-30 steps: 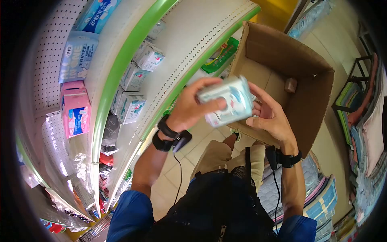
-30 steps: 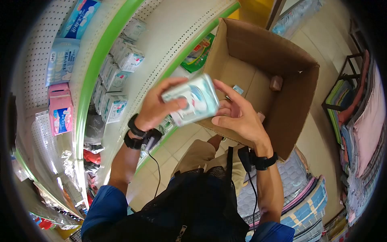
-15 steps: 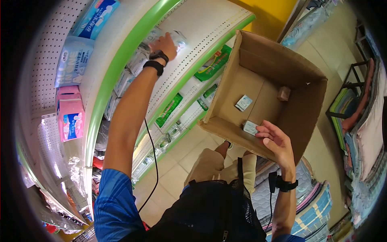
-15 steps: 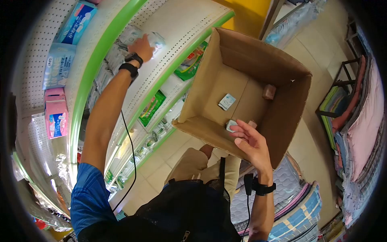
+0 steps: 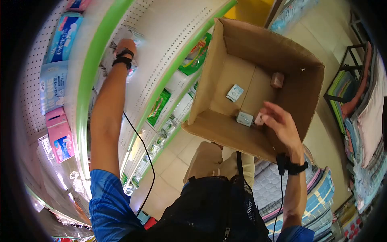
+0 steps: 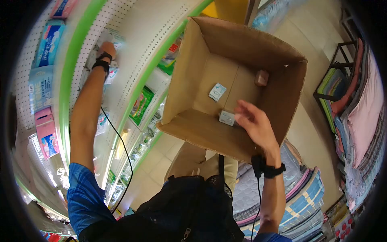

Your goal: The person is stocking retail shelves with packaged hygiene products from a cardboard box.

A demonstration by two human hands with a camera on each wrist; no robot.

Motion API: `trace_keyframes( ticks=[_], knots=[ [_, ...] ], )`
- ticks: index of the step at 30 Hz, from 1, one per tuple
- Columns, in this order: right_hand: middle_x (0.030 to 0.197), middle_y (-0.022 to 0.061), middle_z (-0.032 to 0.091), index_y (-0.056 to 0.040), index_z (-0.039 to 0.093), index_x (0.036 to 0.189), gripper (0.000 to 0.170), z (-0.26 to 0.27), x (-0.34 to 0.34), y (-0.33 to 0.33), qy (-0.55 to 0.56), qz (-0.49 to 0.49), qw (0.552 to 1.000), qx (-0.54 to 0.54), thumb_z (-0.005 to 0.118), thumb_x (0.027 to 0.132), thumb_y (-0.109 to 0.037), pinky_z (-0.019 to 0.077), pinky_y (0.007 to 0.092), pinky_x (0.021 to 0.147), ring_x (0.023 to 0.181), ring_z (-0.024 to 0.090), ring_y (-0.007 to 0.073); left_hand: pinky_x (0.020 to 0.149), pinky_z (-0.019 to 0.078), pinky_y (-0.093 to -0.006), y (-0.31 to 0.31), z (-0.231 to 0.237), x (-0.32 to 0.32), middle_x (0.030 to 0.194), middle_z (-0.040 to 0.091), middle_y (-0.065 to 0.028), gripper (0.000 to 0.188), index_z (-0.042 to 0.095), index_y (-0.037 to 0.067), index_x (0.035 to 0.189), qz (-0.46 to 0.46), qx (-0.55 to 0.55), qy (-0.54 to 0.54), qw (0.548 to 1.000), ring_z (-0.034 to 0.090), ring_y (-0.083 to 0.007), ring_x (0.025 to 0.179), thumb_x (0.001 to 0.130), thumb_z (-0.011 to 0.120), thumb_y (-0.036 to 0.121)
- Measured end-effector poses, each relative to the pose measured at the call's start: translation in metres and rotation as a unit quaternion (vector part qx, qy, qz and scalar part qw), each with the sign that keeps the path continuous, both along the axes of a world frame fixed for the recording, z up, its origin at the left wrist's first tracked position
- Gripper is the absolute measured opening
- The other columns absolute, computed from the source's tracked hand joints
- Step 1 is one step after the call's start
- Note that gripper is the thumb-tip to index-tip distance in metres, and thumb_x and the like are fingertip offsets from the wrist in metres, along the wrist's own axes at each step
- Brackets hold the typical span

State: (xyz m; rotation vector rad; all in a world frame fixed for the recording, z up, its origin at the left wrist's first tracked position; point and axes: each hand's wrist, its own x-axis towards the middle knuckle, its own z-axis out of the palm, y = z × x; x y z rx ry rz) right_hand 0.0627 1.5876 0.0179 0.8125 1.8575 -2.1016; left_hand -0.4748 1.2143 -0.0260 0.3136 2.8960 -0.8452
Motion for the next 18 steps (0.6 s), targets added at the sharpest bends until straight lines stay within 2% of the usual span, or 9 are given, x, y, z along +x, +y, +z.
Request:
trace_keyframes(
  ticks=[3, 6, 7, 8, 10, 12, 14, 15, 18],
  knots=[
    [0.112, 0.0173, 0.066, 0.0042, 0.051, 0.134, 0.050, -0.020, -0.025, 0.013, -0.009, 0.068, 0.992, 0.110, 0.064, 0.089, -0.014, 0.0528, 0.0313, 0.078, 0.088, 0.068, 0.0215, 0.093, 0.0502, -0.0582, -0.001, 0.001, -0.011, 0.128, 0.060, -0.0224, 0.037, 0.064, 0.002, 0.121, 0.006, -0.004, -0.024, 1.000, 0.061, -0.0385, 0.116, 0.091, 0.055, 0.022],
    [0.115, 0.0252, 0.064, 0.0010, 0.051, 0.134, 0.054, -0.060, -0.050, 0.019, -0.044, 0.225, 0.918, 0.324, 0.063, 0.087, -0.021, 0.0502, 0.0394, 0.090, 0.104, 0.064, 0.0358, 0.101, 0.0429, -0.0597, 0.005, -0.022, -0.011, 0.140, 0.049, -0.0235, 0.049, 0.055, -0.001, 0.131, 0.044, -0.114, 0.017, 0.992, 0.055, -0.0386, 0.123, 0.091, 0.056, 0.028],
    [0.113, 0.0264, 0.065, -0.0007, 0.051, 0.135, 0.056, -0.077, -0.056, 0.018, -0.065, 0.257, 0.897, 0.354, 0.065, 0.086, -0.023, 0.0481, 0.0402, 0.096, 0.110, 0.062, 0.0375, 0.101, 0.0429, -0.0597, 0.019, 0.012, 0.045, 0.140, 0.049, -0.0235, 0.049, 0.055, -0.001, 0.131, 0.045, -0.116, 0.014, 0.992, 0.055, -0.0386, 0.123, 0.091, 0.056, 0.028],
    [0.113, 0.0264, 0.065, -0.0007, 0.051, 0.135, 0.056, -0.095, -0.061, 0.016, -0.065, 0.257, 0.898, 0.352, 0.065, 0.086, -0.023, 0.0481, 0.0402, 0.096, 0.110, 0.062, 0.0375, 0.098, 0.0477, -0.0462, 0.060, 0.041, 0.100, 0.121, 0.062, -0.0236, 0.051, 0.059, -0.005, 0.121, -0.123, 0.056, 0.188, 0.973, 0.060, -0.0379, 0.114, 0.089, 0.063, 0.034],
    [0.118, 0.0237, 0.064, -0.0008, 0.052, 0.132, 0.054, -0.130, -0.066, 0.010, -0.134, 0.374, 0.857, 0.328, 0.064, 0.086, -0.025, 0.0469, 0.0442, 0.098, 0.113, 0.060, 0.0399, 0.103, 0.0429, -0.0477, 0.071, 0.048, 0.143, 0.133, 0.055, -0.0258, 0.063, 0.051, -0.006, 0.130, -0.188, 0.177, 0.092, 0.962, 0.052, -0.0375, 0.125, 0.088, 0.065, 0.039],
    [0.117, 0.0230, 0.064, -0.0011, 0.053, 0.130, 0.051, -0.184, -0.057, -0.003, -0.170, 0.414, 0.829, 0.336, 0.063, 0.085, -0.024, 0.0468, 0.0446, 0.098, 0.113, 0.060, 0.0394, 0.108, 0.0365, -0.0463, 0.079, 0.054, 0.223, 0.144, 0.044, -0.0268, 0.065, 0.045, -0.004, 0.137, -0.261, 0.336, 0.012, 0.905, 0.043, -0.0347, 0.135, 0.089, 0.067, 0.033],
    [0.122, 0.0212, 0.063, -0.0028, 0.055, 0.127, 0.047, -0.199, -0.060, -0.012, -0.245, 0.494, 0.771, 0.318, 0.061, 0.086, -0.026, 0.0464, 0.0463, 0.099, 0.115, 0.059, 0.0376, 0.113, 0.0267, -0.0513, 0.084, 0.063, 0.305, 0.148, 0.038, -0.0270, 0.065, 0.044, -0.003, 0.139, -0.240, 0.437, -0.094, 0.862, 0.038, -0.0405, 0.137, 0.091, 0.065, 0.036],
    [0.122, 0.0212, 0.063, -0.0028, 0.055, 0.127, 0.047, -0.211, -0.057, -0.017, -0.245, 0.494, 0.772, 0.315, 0.061, 0.086, -0.026, 0.0464, 0.0463, 0.099, 0.115, 0.059, 0.0376, 0.112, 0.0239, -0.0571, 0.089, 0.067, 0.341, 0.148, 0.037, -0.0283, 0.064, 0.044, -0.003, 0.139, -0.213, 0.482, -0.142, 0.838, 0.034, -0.0435, 0.138, 0.092, 0.063, 0.037],
    [0.132, 0.0204, 0.057, -0.0070, 0.054, 0.130, 0.055, -0.246, -0.048, -0.038, -0.259, 0.519, 0.761, 0.293, 0.062, 0.084, -0.036, 0.0453, 0.0474, 0.099, 0.121, 0.055, 0.0363, 0.114, 0.0189, -0.0595, 0.086, 0.051, 0.411, 0.155, 0.020, -0.0300, 0.069, 0.038, -0.003, 0.143, -0.147, 0.490, -0.197, 0.836, 0.022, -0.0459, 0.144, 0.094, 0.059, 0.041]
  ],
)
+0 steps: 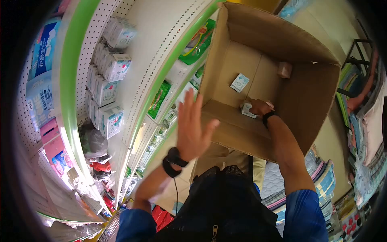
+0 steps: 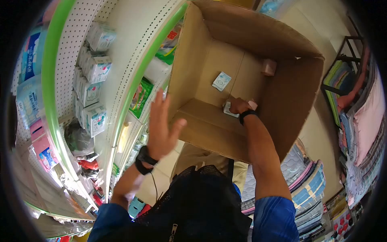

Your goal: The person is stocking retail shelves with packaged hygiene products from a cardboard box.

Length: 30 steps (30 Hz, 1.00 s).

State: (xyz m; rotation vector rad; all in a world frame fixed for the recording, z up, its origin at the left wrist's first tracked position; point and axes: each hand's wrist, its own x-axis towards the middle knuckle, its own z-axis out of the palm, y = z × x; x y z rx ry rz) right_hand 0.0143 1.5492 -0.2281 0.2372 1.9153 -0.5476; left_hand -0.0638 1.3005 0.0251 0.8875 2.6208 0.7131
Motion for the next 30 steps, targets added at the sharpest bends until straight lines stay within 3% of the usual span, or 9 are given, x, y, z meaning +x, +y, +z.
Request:
trace_keyframes(
  ticks=[5, 8, 10, 18, 23, 26, 28, 29, 30],
  knots=[
    [0.135, 0.0140, 0.058, -0.0124, 0.058, 0.132, 0.058, -0.058, 0.008, -0.014, 0.069, -0.014, 0.997, -0.032, 0.060, 0.085, -0.046, 0.0409, 0.0439, 0.106, 0.124, 0.055, 0.0351, 0.112, 0.0237, -0.0571, 0.009, -0.017, 0.031, 0.153, 0.018, -0.0355, 0.074, 0.038, -0.004, 0.143, 0.025, -0.090, 0.079, 0.993, 0.025, -0.0495, 0.140, 0.093, 0.057, 0.047],
    [0.142, 0.0155, 0.051, -0.0178, 0.045, 0.144, 0.068, -0.077, 0.004, -0.022, 0.035, -0.051, 0.997, -0.042, 0.055, 0.087, -0.055, 0.0357, 0.0443, 0.110, 0.131, 0.047, 0.0383, 0.109, 0.0288, -0.0572, 0.011, -0.021, 0.025, 0.152, 0.022, -0.0347, 0.075, 0.041, -0.002, 0.142, 0.041, -0.062, 0.077, 0.994, 0.031, -0.0497, 0.137, 0.088, 0.061, 0.046],
    [0.142, 0.0159, 0.051, -0.0108, 0.056, 0.134, 0.061, -0.075, 0.003, -0.025, 0.035, -0.067, 0.997, -0.020, 0.050, 0.091, -0.054, 0.0355, 0.0446, 0.110, 0.132, 0.046, 0.0345, 0.107, 0.0305, -0.0567, 0.011, -0.022, 0.023, 0.152, 0.023, -0.0346, 0.074, 0.043, -0.002, 0.141, 0.044, -0.061, 0.072, 0.995, 0.034, -0.0498, 0.135, 0.088, 0.062, 0.046],
    [0.139, 0.0188, 0.053, -0.0063, 0.057, 0.132, 0.061, -0.125, 0.023, -0.041, 0.017, -0.078, 0.996, 0.028, 0.049, 0.092, -0.052, 0.0378, 0.0427, 0.109, 0.132, 0.048, 0.0314, 0.101, 0.0379, -0.0542, 0.012, -0.023, 0.020, 0.150, 0.026, -0.0337, 0.070, 0.048, -0.001, 0.137, 0.045, -0.060, 0.059, 0.995, 0.043, -0.0486, 0.124, 0.086, 0.063, 0.044],
    [0.113, 0.0122, 0.067, -0.0058, 0.059, 0.125, 0.062, -0.106, 0.006, 0.006, -0.003, -0.155, 0.977, -0.148, 0.060, 0.085, -0.054, 0.0514, 0.0397, 0.082, 0.100, 0.065, 0.0247, 0.099, 0.0391, -0.0536, 0.017, -0.019, 0.019, 0.150, 0.026, -0.0324, 0.068, 0.049, -0.001, 0.136, 0.046, -0.050, 0.056, 0.996, 0.045, -0.0479, 0.122, 0.085, 0.064, 0.042],
    [0.120, 0.0168, 0.063, -0.0085, 0.060, 0.126, 0.058, -0.011, -0.028, 0.022, -0.110, -0.309, 0.930, -0.164, 0.052, 0.088, -0.052, 0.0541, 0.0402, 0.080, 0.106, 0.063, 0.0326, 0.098, 0.0386, -0.0532, 0.016, -0.019, 0.021, 0.152, 0.025, -0.0306, 0.067, 0.048, 0.000, 0.136, 0.050, -0.053, 0.085, 0.994, 0.045, -0.0470, 0.122, 0.086, 0.064, 0.042],
    [0.118, 0.0163, 0.063, -0.0088, 0.053, 0.132, 0.058, 0.031, -0.037, 0.032, -0.089, -0.493, 0.794, -0.345, 0.048, 0.092, -0.051, 0.0571, 0.0446, 0.070, 0.097, 0.066, 0.0340, 0.098, 0.0385, -0.0534, 0.015, -0.019, 0.021, 0.152, 0.025, -0.0302, 0.067, 0.048, 0.000, 0.136, 0.050, -0.043, 0.079, 0.995, 0.044, -0.0472, 0.123, 0.086, 0.063, 0.041],
    [0.118, 0.0163, 0.063, -0.0088, 0.053, 0.132, 0.058, 0.056, -0.039, 0.035, -0.080, -0.495, 0.797, -0.338, 0.048, 0.092, -0.051, 0.0571, 0.0446, 0.070, 0.097, 0.066, 0.0340, 0.099, 0.0384, -0.0535, 0.014, -0.018, 0.022, 0.152, 0.024, -0.0298, 0.066, 0.048, 0.000, 0.136, 0.050, -0.047, 0.074, 0.995, 0.044, -0.0473, 0.124, 0.086, 0.063, 0.041],
    [0.120, 0.0163, 0.062, -0.0083, 0.050, 0.135, 0.059, 0.090, -0.042, 0.035, -0.063, -0.528, 0.720, -0.447, 0.046, 0.094, -0.051, 0.0575, 0.0470, 0.072, 0.098, 0.066, 0.0338, 0.100, 0.0380, -0.0531, 0.014, -0.015, 0.022, 0.153, 0.024, -0.0285, 0.066, 0.047, 0.000, 0.137, 0.050, -0.050, 0.069, 0.995, 0.042, -0.0465, 0.126, 0.086, 0.065, 0.039]
  ],
)
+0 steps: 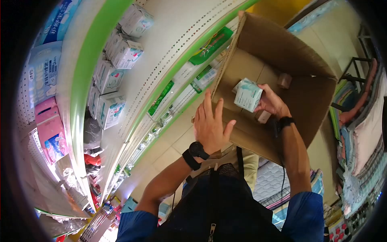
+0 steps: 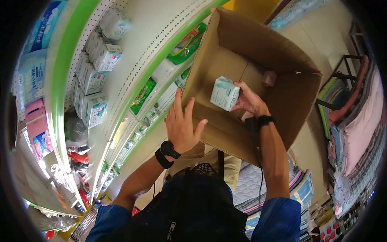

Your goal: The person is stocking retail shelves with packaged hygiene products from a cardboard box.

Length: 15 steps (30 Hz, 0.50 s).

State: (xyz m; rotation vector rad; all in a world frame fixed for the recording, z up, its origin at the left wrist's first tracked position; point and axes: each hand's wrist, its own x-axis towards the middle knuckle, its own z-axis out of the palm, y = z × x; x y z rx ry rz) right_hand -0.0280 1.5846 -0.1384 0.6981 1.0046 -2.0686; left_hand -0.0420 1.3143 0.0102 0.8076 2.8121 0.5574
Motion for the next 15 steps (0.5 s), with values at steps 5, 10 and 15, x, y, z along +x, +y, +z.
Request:
trace_keyframes(
  ticks=[5, 10, 15],
  knots=[
    [0.137, 0.0164, 0.054, -0.0078, 0.044, 0.142, 0.063, 0.102, 0.017, -0.021, 0.039, -0.263, 0.932, -0.245, 0.043, 0.096, -0.052, 0.0474, 0.0548, 0.099, 0.123, 0.056, 0.0356, 0.106, 0.0339, -0.0513, -0.009, 0.010, 0.000, 0.153, 0.025, -0.0275, 0.063, 0.046, -0.002, 0.136, -0.009, 0.051, -0.041, 0.998, 0.039, -0.0452, 0.131, 0.087, 0.067, 0.032],
    [0.140, 0.0164, 0.052, -0.0073, 0.043, 0.143, 0.065, 0.152, 0.030, -0.049, 0.100, -0.308, 0.901, -0.287, 0.046, 0.096, -0.051, 0.0442, 0.0553, 0.103, 0.125, 0.054, 0.0349, 0.112, 0.0300, -0.0474, -0.009, 0.049, -0.016, 0.150, 0.032, -0.0286, 0.064, 0.040, -0.005, 0.140, -0.002, 0.240, -0.097, 0.966, 0.035, -0.0407, 0.138, 0.094, 0.062, 0.033],
    [0.141, 0.0176, 0.049, -0.0039, 0.044, 0.142, 0.069, 0.197, 0.026, -0.084, 0.307, -0.182, 0.906, 0.229, 0.072, 0.084, -0.030, 0.0420, 0.0467, 0.103, 0.125, 0.051, 0.0316, 0.111, 0.0334, -0.0459, 0.005, 0.068, -0.023, 0.152, 0.033, -0.0207, 0.076, 0.022, 0.000, 0.151, 0.067, 0.456, -0.411, 0.787, 0.035, -0.0310, 0.141, 0.100, 0.041, 0.054]
  ],
)
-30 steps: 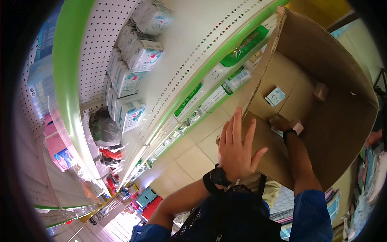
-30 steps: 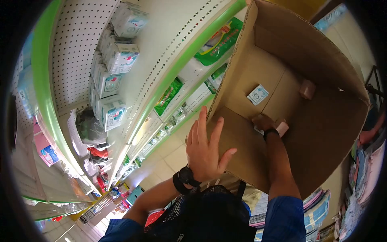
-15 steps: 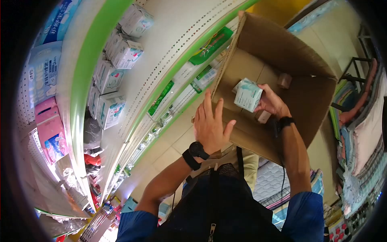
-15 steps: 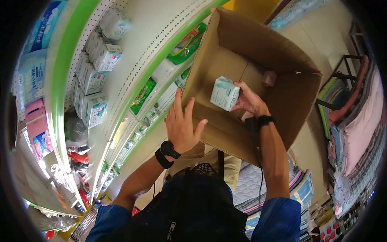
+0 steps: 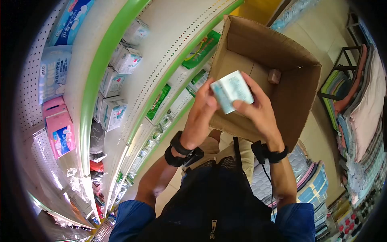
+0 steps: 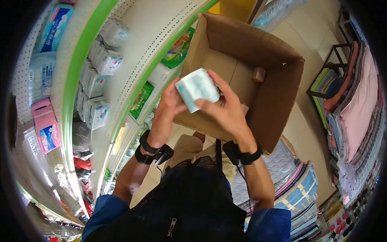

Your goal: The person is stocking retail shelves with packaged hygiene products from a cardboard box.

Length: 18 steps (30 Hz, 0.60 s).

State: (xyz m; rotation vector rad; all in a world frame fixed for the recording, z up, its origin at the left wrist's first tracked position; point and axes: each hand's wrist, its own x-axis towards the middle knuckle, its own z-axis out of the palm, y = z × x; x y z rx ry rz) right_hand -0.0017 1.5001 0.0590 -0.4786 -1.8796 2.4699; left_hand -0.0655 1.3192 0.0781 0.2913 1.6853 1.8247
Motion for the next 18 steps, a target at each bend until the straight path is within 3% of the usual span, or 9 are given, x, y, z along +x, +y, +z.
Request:
trace_keyframes(
  ticks=[1, 2, 4, 6, 8, 10, 12, 13, 18],
  knots=[
    [0.144, 0.0188, 0.046, -0.0025, 0.046, 0.141, 0.074, 0.006, 0.001, -0.006, 0.066, -0.012, 0.974, 0.217, 0.079, 0.078, -0.025, 0.0403, 0.0455, 0.105, 0.128, 0.048, 0.0323, 0.109, 0.0368, -0.0481, 0.000, -0.003, -0.005, 0.152, 0.034, -0.0184, 0.082, 0.016, 0.002, 0.153, 0.009, -0.001, -0.114, 0.993, 0.037, -0.0308, 0.139, 0.099, 0.030, 0.062],
    [0.144, 0.0188, 0.046, -0.0025, 0.046, 0.141, 0.074, 0.015, 0.003, -0.008, 0.068, -0.014, 0.974, 0.216, 0.079, 0.078, -0.025, 0.0403, 0.0455, 0.105, 0.128, 0.048, 0.0323, 0.109, 0.0368, -0.0481, 0.000, -0.001, -0.008, 0.152, 0.034, -0.0184, 0.082, 0.016, 0.002, 0.153, 0.008, -0.001, -0.112, 0.994, 0.037, -0.0308, 0.139, 0.099, 0.030, 0.062],
    [0.149, 0.0210, 0.038, -0.0011, 0.050, 0.137, 0.082, 0.037, 0.006, -0.010, 0.114, -0.004, 0.904, 0.412, 0.086, 0.069, -0.026, 0.0360, 0.0447, 0.108, 0.132, 0.042, 0.0358, 0.108, 0.0398, -0.0486, 0.000, 0.005, -0.013, 0.149, 0.038, -0.0164, 0.077, 0.020, 0.004, 0.151, 0.001, 0.112, -0.205, 0.972, 0.043, -0.0305, 0.136, 0.100, 0.036, 0.058],
    [0.151, 0.0225, 0.034, -0.0024, 0.048, 0.139, 0.086, 0.035, 0.012, -0.007, 0.158, 0.009, 0.893, 0.421, 0.087, 0.068, -0.031, 0.0356, 0.0451, 0.109, 0.134, 0.041, 0.0394, 0.106, 0.0432, -0.0482, -0.003, 0.011, -0.018, 0.146, 0.042, -0.0140, 0.071, 0.023, 0.004, 0.150, -0.022, 0.093, -0.182, 0.979, 0.046, -0.0295, 0.132, 0.100, 0.045, 0.050],
    [0.150, 0.0240, 0.035, -0.0022, 0.045, 0.142, 0.089, 0.039, 0.018, -0.006, 0.179, -0.051, 0.921, 0.341, 0.087, 0.069, -0.030, 0.0362, 0.0462, 0.109, 0.136, 0.040, 0.0394, 0.101, 0.0474, -0.0447, -0.003, 0.018, -0.020, 0.138, 0.047, -0.0138, 0.067, 0.028, 0.002, 0.145, -0.002, 0.145, -0.224, 0.964, 0.051, -0.0245, 0.125, 0.094, 0.067, 0.022],
    [0.149, 0.0252, 0.037, -0.0008, 0.042, 0.144, 0.090, 0.034, 0.020, -0.008, 0.178, -0.071, 0.930, 0.312, 0.086, 0.071, -0.029, 0.0369, 0.0464, 0.109, 0.136, 0.041, 0.0387, 0.102, 0.0465, -0.0420, -0.001, 0.017, -0.015, 0.136, 0.048, -0.0134, 0.070, 0.030, 0.002, 0.144, 0.015, 0.130, -0.193, 0.972, 0.052, -0.0231, 0.123, 0.090, 0.070, 0.018],
    [0.147, 0.0240, 0.042, 0.0017, 0.043, 0.142, 0.087, 0.025, 0.020, -0.016, 0.136, -0.117, 0.973, 0.148, 0.085, 0.072, -0.027, 0.0364, 0.0451, 0.110, 0.136, 0.043, 0.0373, 0.103, 0.0456, -0.0392, -0.002, 0.011, -0.010, 0.134, 0.050, -0.0130, 0.072, 0.031, 0.001, 0.143, 0.033, 0.114, -0.159, 0.980, 0.052, -0.0217, 0.122, 0.087, 0.074, 0.015],
    [0.145, 0.0224, 0.045, 0.0034, 0.045, 0.140, 0.080, 0.028, 0.021, -0.011, 0.126, -0.076, 0.962, 0.231, 0.083, 0.074, -0.022, 0.0358, 0.0438, 0.111, 0.137, 0.042, 0.0354, 0.102, 0.0450, -0.0365, -0.005, 0.006, -0.010, 0.132, 0.051, -0.0127, 0.075, 0.031, 0.001, 0.143, 0.016, 0.079, -0.110, 0.991, 0.051, -0.0201, 0.122, 0.085, 0.077, 0.015],
    [0.143, 0.0212, 0.047, 0.0036, 0.046, 0.139, 0.068, 0.031, 0.022, -0.016, 0.159, -0.068, 0.950, 0.262, 0.076, 0.080, -0.014, 0.0389, 0.0421, 0.109, 0.136, 0.043, 0.0325, 0.096, 0.0455, -0.0302, -0.012, 0.022, -0.041, 0.121, 0.058, -0.0114, 0.067, 0.049, 0.000, 0.132, 0.006, -0.044, -0.014, 0.999, 0.055, -0.0174, 0.113, 0.076, 0.082, 0.015]
  ],
)
